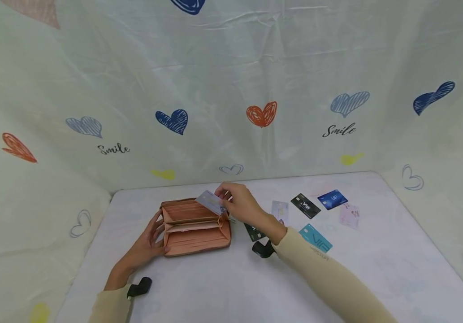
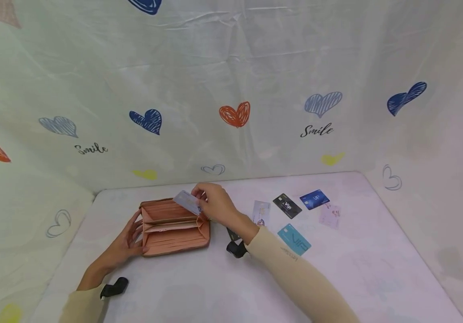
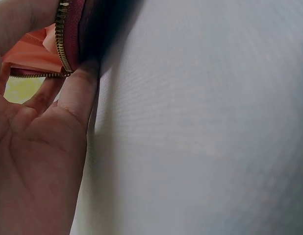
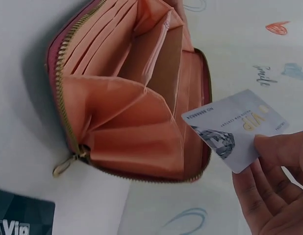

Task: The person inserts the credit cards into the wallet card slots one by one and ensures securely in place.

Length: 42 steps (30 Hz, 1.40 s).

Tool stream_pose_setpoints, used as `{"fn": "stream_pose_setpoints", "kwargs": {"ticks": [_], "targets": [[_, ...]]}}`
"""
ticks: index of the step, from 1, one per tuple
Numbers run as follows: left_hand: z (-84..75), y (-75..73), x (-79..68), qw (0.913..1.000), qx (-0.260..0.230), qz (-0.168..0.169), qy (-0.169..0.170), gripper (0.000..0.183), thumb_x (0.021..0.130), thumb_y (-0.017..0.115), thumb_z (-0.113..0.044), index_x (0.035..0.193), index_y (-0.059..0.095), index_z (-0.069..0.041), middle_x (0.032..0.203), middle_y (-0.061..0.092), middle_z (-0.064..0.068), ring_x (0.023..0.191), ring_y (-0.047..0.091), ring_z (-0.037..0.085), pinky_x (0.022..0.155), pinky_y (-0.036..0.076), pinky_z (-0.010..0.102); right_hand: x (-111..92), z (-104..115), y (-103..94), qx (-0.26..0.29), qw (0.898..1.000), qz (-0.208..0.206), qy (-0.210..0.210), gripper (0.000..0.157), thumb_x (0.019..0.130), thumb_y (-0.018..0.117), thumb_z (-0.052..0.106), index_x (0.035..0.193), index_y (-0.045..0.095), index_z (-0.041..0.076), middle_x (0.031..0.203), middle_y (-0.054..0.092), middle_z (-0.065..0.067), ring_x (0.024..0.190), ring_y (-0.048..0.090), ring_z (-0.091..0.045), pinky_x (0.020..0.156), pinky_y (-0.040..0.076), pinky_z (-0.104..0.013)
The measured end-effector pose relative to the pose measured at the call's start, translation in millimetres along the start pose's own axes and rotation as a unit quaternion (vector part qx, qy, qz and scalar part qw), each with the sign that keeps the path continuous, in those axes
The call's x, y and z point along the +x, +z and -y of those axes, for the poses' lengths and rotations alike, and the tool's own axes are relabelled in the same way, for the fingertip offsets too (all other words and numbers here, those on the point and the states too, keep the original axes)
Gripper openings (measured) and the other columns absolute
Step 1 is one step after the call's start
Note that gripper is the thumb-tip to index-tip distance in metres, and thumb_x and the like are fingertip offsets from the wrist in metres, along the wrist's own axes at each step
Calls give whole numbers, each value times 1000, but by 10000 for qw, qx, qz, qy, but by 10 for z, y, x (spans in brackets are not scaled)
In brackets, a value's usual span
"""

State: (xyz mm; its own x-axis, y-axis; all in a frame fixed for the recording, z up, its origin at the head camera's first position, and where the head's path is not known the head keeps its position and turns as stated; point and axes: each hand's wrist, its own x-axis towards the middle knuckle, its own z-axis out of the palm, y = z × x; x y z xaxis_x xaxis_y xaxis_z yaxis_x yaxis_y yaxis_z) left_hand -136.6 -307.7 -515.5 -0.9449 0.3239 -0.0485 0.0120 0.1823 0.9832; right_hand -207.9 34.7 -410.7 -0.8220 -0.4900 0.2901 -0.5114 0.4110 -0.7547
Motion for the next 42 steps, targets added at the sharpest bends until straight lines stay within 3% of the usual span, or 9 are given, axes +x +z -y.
{"fn": "stream_pose_setpoints", "kwargs": {"ticks": [13,16,20,24,27,31,36,38,42], "targets": [[26,-4,-1,10000,-61,26,-24,125,85,79,12,172,-4,-24,169,4,32,157,5,51,103,41,11,285,149,362,-483,9979,-69,-425,19,98,68,-7,111,75,4,110,74,-10,98,72,-21,83,58,-28],[35,-8,-9,9999,-113,57,10,124,86,79,11,172,-4,-24,170,5,31,159,21,22,104,42,12,333,168,409,-662,9966,-17,-484,19,98,68,-6,112,75,5,108,74,-7,97,71,-19,82,57,-26],[41,-16,-10,9997,-179,129,102,122,87,78,10,172,-4,-24,170,4,31,137,32,-18,105,42,12,391,195,451,-779,9957,81,-488,19,100,68,-3,113,75,7,108,74,-5,98,70,-17,84,56,-24],[29,-16,-7,9998,-164,134,56,123,88,78,10,172,-4,-25,170,4,31,160,20,19,104,42,12,443,221,488,-774,9957,150,-480,18,100,68,-2,114,75,7,109,74,-5,99,70,-17,85,56,-23],[20,-10,-5,9998,-136,114,1,123,88,78,9,172,-5,-24,170,4,31,156,0,54,104,42,12,474,228,515,-721,9961,160,-489,17,100,68,-2,112,76,7,109,73,-6,99,70,-17,85,56,-23],[22,-9,-3,9999,-127,103,12,122,88,78,9,172,-5,-24,170,5,31,158,6,48,104,42,12,509,228,547,-702,9961,157,-505,17,100,68,-3,111,76,7,107,74,-6,98,70,-17,84,56,-22],[29,-11,-6,9998,-160,114,33,121,89,78,9,172,-4,-25,169,6,30,148,31,-3,104,43,13,540,228,581,-751,9960,216,-431,17,100,69,-2,111,77,8,107,73,-5,98,70,-17,85,56,-24],[29,-12,-7,9998,-156,122,41,121,89,78,8,172,-4,-25,169,6,30,139,33,-14,104,43,12,551,225,598,-804,9958,245,-363,17,100,69,-1,112,77,9,107,73,-4,99,70,-17,85,56,-24],[23,-5,-8,9999,-74,77,42,122,88,79,8,172,-3,-25,169,6,30,155,27,16,104,43,12,572,211,635,-997,9940,290,-338,18,100,70,1,114,77,11,109,73,-3,100,70,-16,83,56,-26]]}}
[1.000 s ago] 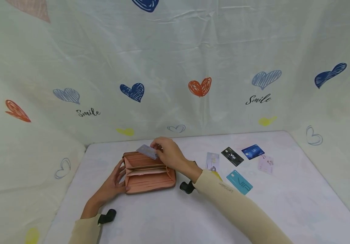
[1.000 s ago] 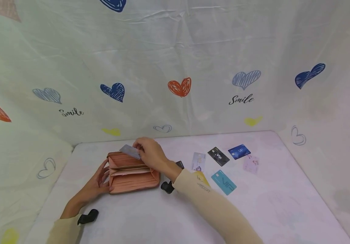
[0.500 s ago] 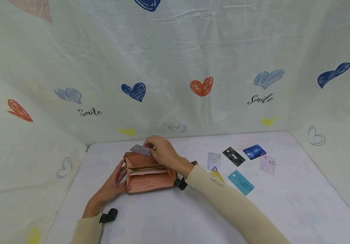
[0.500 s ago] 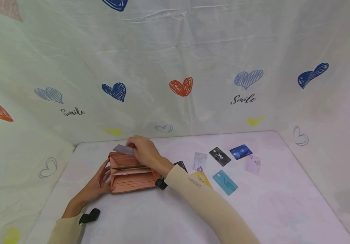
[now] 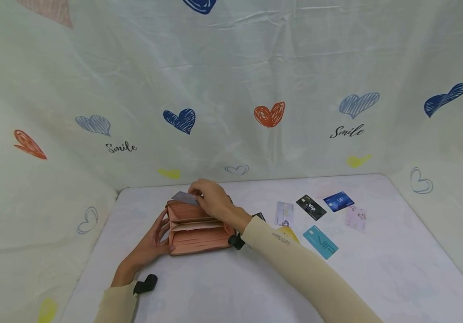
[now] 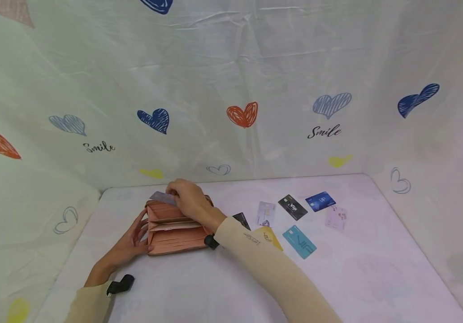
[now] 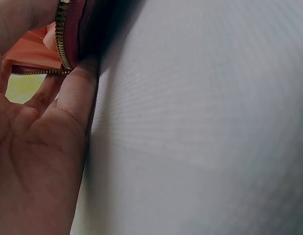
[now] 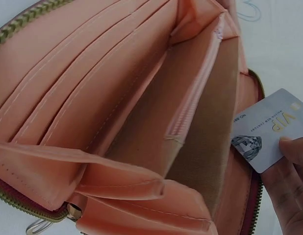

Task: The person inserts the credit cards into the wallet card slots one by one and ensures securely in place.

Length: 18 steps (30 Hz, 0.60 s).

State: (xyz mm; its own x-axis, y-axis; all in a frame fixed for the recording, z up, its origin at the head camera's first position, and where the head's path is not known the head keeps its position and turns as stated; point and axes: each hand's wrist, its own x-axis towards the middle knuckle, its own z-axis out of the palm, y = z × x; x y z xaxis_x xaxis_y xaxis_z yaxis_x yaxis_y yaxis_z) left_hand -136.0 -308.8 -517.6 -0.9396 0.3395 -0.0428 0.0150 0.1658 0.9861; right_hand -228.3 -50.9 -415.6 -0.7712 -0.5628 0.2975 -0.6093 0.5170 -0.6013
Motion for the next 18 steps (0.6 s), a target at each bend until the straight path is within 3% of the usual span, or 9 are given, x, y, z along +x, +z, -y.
{"fn": "stream_pose_setpoints", "kwargs": {"ticks": [3,5,11,18], "targets": [[-10,8,10,10000,9,-34,-19,123,87,79,9,172,-4,-23,168,6,31,157,13,46,103,42,11,13,-17,23,-195,9998,19,-87,18,101,70,2,114,78,12,109,73,-3,100,71,-17,83,56,-26],[-15,9,16,10000,15,-61,-53,123,86,80,9,172,-4,-22,168,6,32,157,8,53,102,42,11,18,-29,38,-302,9994,29,-152,18,102,69,3,114,78,12,108,73,-3,100,71,-16,82,56,-25],[-36,12,25,9992,198,-201,-285,124,86,83,6,172,-2,-24,170,8,31,158,8,52,102,41,11,26,-43,48,-400,9988,17,-298,17,102,69,3,114,78,11,107,72,-3,99,71,-17,83,57,-25],[-35,9,23,9988,146,-246,-396,125,85,83,7,172,-1,-26,170,8,29,159,8,50,102,41,11,25,-40,50,-221,9983,-271,-470,19,100,69,-1,114,77,9,108,72,-5,99,71,-18,83,56,-25]]}}
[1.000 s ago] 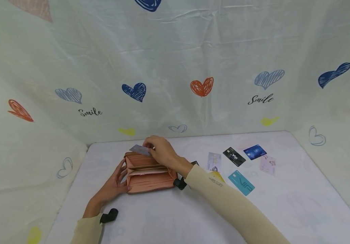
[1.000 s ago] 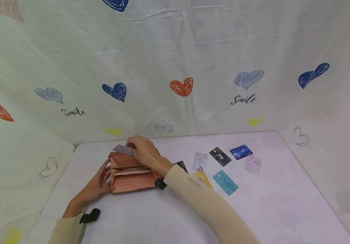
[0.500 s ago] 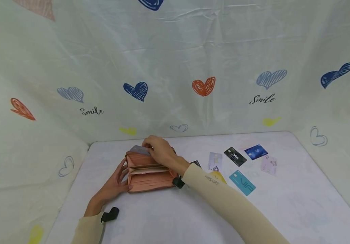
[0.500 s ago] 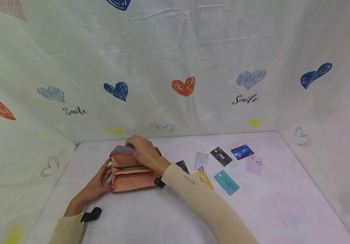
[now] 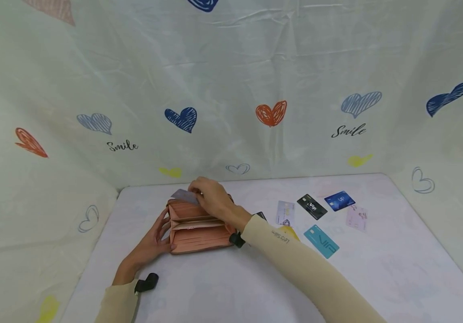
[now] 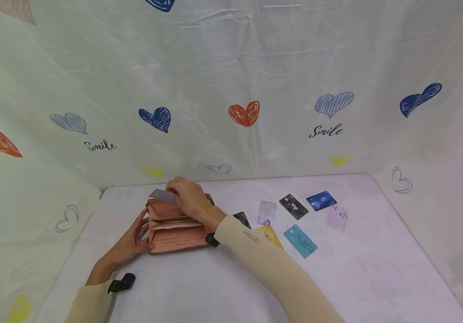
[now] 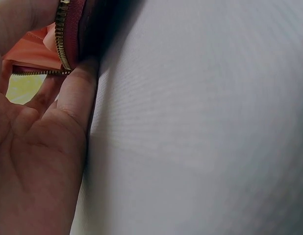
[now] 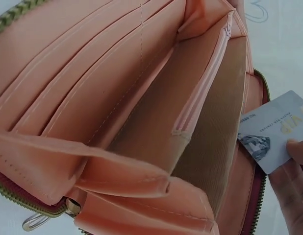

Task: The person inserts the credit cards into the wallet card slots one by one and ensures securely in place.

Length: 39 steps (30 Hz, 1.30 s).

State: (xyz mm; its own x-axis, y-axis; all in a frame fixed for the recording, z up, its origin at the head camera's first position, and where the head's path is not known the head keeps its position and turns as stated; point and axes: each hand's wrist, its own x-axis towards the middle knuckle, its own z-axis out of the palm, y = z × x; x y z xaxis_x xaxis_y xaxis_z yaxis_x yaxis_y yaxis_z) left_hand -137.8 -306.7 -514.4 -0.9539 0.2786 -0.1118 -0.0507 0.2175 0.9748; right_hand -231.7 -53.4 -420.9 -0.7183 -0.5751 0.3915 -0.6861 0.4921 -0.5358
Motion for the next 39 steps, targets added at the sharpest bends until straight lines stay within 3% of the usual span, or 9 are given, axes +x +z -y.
{"fn": "stream_pose_setpoints", "kwargs": {"ticks": [7,10,13,16,20,27,34,36,39], "targets": [[16,9,3,9999,-36,40,129,123,86,81,8,172,-2,-23,169,8,31,158,9,52,101,41,10,11,15,27,-317,9993,-4,-199,21,104,63,0,114,78,10,105,72,-4,97,72,-17,82,58,-26],[18,6,3,9998,-62,66,169,124,85,81,9,172,-2,-23,169,9,31,158,15,46,103,41,11,26,12,50,-589,9979,146,-240,21,106,61,3,114,78,11,103,71,-3,94,72,-17,81,58,-27],[16,0,-1,9997,-93,96,184,124,86,81,8,172,-2,-24,168,10,30,155,27,23,104,41,11,53,3,72,-793,9961,289,-258,21,107,60,5,115,78,12,103,71,-3,93,72,-17,80,58,-28],[21,-3,-3,9997,-109,114,205,123,86,82,7,172,-1,-23,168,11,30,142,34,-5,104,42,12,92,4,83,-951,9941,449,-280,21,108,60,6,115,78,13,105,71,-3,94,72,-16,81,58,-28],[43,-11,-6,9992,-175,203,294,123,86,82,7,172,-1,-23,169,10,30,133,35,-19,105,42,12,149,19,86,-1154,9901,742,-294,23,108,59,6,117,79,15,108,72,-2,99,72,-15,83,58,-28],[74,-35,5,9978,-289,388,461,120,90,78,8,172,-3,-24,169,8,28,137,34,-20,106,41,12,219,53,91,-1467,9810,1223,-347,27,106,60,2,120,78,17,111,73,-3,103,72,-16,86,58,-28],[66,-37,7,9981,-297,380,384,121,88,78,9,172,-4,-24,168,8,28,137,33,-20,106,40,12,261,98,87,-1618,9751,1460,-413,26,106,61,1,118,79,16,109,73,-3,103,72,-17,87,58,-29],[62,-38,1,9985,-246,348,337,121,88,79,8,172,-3,-25,168,10,27,143,31,-14,107,40,12,275,93,89,-1617,9738,1533,-454,26,106,61,1,118,78,16,110,73,-4,105,71,-17,88,58,-29],[56,-36,-1,9991,-168,292,273,122,88,80,6,172,-2,-25,168,11,27,158,23,14,106,40,12,295,70,86,-1481,9738,1646,-526,30,106,61,1,126,77,17,117,74,-3,110,70,-16,93,57,-29]]}}
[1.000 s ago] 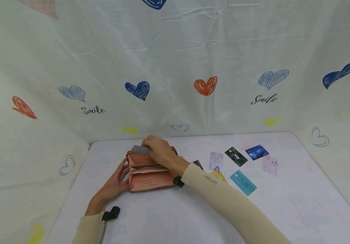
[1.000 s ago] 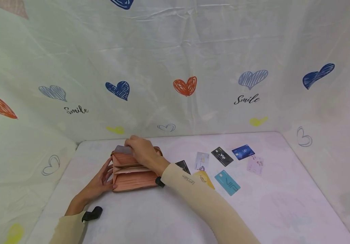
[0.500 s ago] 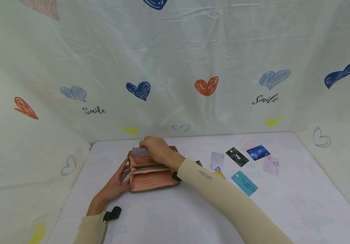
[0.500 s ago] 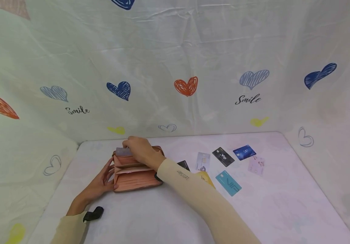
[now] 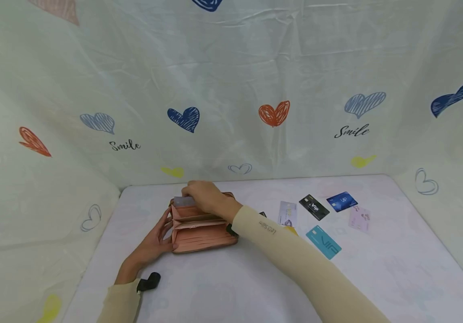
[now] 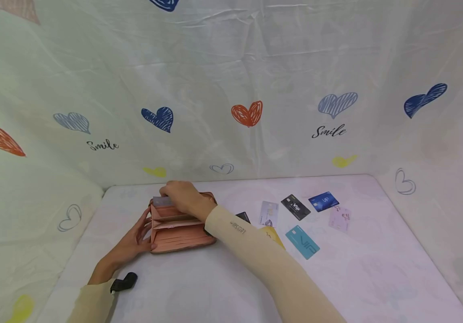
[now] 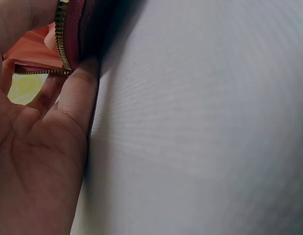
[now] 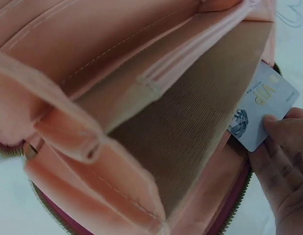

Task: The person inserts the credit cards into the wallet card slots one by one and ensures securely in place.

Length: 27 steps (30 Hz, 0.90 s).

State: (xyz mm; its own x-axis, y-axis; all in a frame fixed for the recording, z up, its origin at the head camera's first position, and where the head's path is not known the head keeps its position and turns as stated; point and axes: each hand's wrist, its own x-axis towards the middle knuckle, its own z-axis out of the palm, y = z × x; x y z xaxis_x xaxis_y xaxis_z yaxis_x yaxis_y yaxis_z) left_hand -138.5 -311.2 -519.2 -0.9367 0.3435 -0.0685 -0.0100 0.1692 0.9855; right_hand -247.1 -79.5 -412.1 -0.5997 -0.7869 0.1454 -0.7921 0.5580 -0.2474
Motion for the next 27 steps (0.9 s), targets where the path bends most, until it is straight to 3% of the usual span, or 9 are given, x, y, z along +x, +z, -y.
{"fn": "stream_pose_setpoints", "kwargs": {"ticks": [3,6,13,17,21,27], "targets": [[-7,1,-4,10000,60,-54,-44,123,87,81,6,172,-3,-23,168,11,28,160,10,42,106,40,11,20,-37,14,158,9998,62,-127,34,105,61,0,130,75,18,122,75,0,114,70,-14,97,55,-29],[-16,4,-4,9999,121,-89,-52,123,87,82,5,172,-3,-21,169,11,30,158,7,50,104,40,10,38,-64,19,106,9995,76,-292,32,105,60,-1,127,76,18,122,75,0,115,70,-14,98,55,-29],[-14,20,22,9999,73,-60,56,122,87,81,6,172,-3,-22,169,12,29,158,9,49,105,41,11,79,-44,2,-61,9989,296,-371,33,104,61,-1,127,78,16,124,74,-1,120,68,-15,102,54,-30],[-5,13,29,9999,89,-22,87,121,89,80,6,172,-3,-22,168,13,28,157,9,48,106,41,12,73,-70,15,413,9985,325,-124,32,105,62,2,130,77,16,125,74,-1,118,68,-16,101,53,-30],[-9,-4,22,9999,74,-20,101,120,89,79,7,172,-3,-22,168,13,28,157,9,47,106,41,12,51,-130,23,1088,9939,161,90,33,103,60,-5,126,75,12,121,73,-4,111,68,-18,96,54,-30],[-18,-5,22,9999,94,21,35,119,90,79,4,172,-3,-24,168,13,26,158,9,45,106,40,12,40,-151,-7,1175,9926,252,180,36,102,54,-13,118,77,10,119,74,-6,110,69,-20,94,55,-30]]}}
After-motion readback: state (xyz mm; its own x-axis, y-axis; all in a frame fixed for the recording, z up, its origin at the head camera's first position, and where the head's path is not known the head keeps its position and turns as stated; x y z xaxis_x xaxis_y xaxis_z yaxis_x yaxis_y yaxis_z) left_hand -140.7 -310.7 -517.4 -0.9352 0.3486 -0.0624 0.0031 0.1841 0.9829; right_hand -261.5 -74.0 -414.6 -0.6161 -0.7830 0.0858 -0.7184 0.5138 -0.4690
